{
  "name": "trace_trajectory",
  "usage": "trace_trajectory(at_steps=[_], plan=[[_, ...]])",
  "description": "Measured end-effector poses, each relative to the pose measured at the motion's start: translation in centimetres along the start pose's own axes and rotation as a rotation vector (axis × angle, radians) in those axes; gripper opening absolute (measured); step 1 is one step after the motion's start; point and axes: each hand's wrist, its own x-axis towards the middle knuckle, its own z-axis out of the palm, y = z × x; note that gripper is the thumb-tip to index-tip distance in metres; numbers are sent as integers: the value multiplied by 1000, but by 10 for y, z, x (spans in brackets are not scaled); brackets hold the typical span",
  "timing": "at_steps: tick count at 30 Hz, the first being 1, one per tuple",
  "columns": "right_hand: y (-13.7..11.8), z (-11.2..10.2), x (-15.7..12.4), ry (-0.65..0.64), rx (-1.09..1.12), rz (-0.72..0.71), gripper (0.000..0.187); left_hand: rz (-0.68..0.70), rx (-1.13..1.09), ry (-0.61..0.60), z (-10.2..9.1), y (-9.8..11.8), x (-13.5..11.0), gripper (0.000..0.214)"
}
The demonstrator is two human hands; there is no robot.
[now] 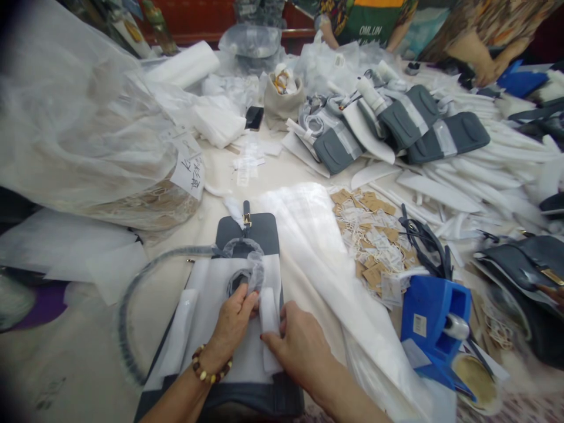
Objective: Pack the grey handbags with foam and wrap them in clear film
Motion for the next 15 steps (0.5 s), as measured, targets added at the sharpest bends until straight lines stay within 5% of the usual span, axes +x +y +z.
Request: trace_trajectory(at_steps=[6,11,15], plan=[[2,15,-10,55,92,18,30,-23,-80,7,0,-1,2,16],[7,17,-4,-75,320,44,16,-46,-146,12,1,1,5,17],[7,15,4,-94,379,49,28,-57,-190,15,1,3,4,20]])
